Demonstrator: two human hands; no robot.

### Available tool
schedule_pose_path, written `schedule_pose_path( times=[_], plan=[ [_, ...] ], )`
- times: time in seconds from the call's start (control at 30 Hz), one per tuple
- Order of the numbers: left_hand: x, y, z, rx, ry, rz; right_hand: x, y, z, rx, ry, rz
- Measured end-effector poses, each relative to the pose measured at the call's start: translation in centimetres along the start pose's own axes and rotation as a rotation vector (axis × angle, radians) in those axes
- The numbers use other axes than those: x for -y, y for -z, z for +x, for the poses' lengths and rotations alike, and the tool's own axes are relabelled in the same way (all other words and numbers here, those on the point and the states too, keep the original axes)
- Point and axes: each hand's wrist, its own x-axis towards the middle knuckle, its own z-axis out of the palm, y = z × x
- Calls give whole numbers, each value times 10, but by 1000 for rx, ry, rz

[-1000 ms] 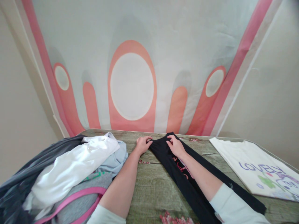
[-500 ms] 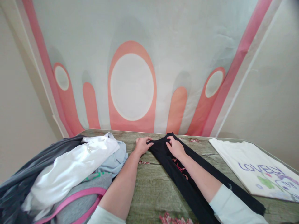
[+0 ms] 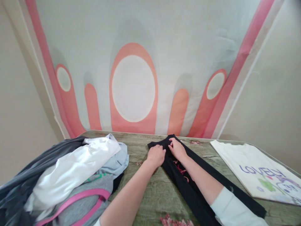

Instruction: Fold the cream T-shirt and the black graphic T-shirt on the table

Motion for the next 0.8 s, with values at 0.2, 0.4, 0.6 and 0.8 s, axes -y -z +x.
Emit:
schedule_pose_path(
  times=[0.2, 0.4, 0.6, 0.8],
  plan=[
    [3, -23, -13, 17, -34, 80, 4, 44, 8, -24, 11, 49],
    [5, -20, -12, 21, -41, 77, 14, 61, -47, 388, 47, 150],
    [5, -19, -14, 4, -54, 64, 28, 56, -89, 394, 29, 70],
    [8, -17, -13, 26, -69, 27, 21, 70, -103, 492, -54, 112]
  ],
)
